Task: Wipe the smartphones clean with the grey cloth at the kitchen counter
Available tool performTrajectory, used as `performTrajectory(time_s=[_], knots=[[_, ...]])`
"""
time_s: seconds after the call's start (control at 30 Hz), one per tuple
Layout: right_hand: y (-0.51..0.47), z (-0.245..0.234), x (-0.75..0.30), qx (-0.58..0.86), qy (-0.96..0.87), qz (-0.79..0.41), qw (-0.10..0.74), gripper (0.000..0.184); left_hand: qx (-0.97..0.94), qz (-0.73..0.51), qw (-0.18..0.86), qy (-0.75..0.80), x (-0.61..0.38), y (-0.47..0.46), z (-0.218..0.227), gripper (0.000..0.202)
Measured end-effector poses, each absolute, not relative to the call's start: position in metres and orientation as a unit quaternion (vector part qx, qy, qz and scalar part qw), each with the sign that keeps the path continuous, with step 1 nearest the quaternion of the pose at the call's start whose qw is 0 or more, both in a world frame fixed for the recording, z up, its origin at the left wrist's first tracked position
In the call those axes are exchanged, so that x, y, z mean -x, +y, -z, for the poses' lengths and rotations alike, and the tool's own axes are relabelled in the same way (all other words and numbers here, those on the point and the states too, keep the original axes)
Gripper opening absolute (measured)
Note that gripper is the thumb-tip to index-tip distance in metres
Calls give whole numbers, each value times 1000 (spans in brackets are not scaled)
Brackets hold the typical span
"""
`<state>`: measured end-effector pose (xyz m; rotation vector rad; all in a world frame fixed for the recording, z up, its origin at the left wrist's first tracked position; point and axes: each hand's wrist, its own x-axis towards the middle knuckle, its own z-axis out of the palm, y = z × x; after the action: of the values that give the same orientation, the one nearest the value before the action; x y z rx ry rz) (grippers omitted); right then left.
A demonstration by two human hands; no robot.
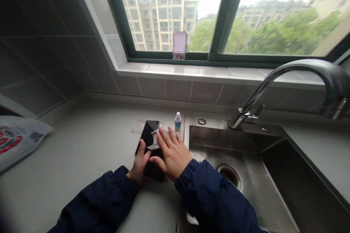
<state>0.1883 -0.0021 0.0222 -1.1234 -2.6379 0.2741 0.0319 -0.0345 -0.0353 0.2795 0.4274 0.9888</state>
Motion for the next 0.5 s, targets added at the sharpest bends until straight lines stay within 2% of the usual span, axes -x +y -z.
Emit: performTrajectory(time_s=[0.13,0.23,0.5], knots=[[-15,-25,-182,352,-919,-146,100,85,-132,-547,815,140,-36,-31,30,83],[-30,-30,-182,329,-919,-198,89,94,-109,-508,834,185,-35,-31,19,94],[-56,-39,-189,297,-902,-304,68,110,-138,-521,797,272,-26,-33,12,99]])
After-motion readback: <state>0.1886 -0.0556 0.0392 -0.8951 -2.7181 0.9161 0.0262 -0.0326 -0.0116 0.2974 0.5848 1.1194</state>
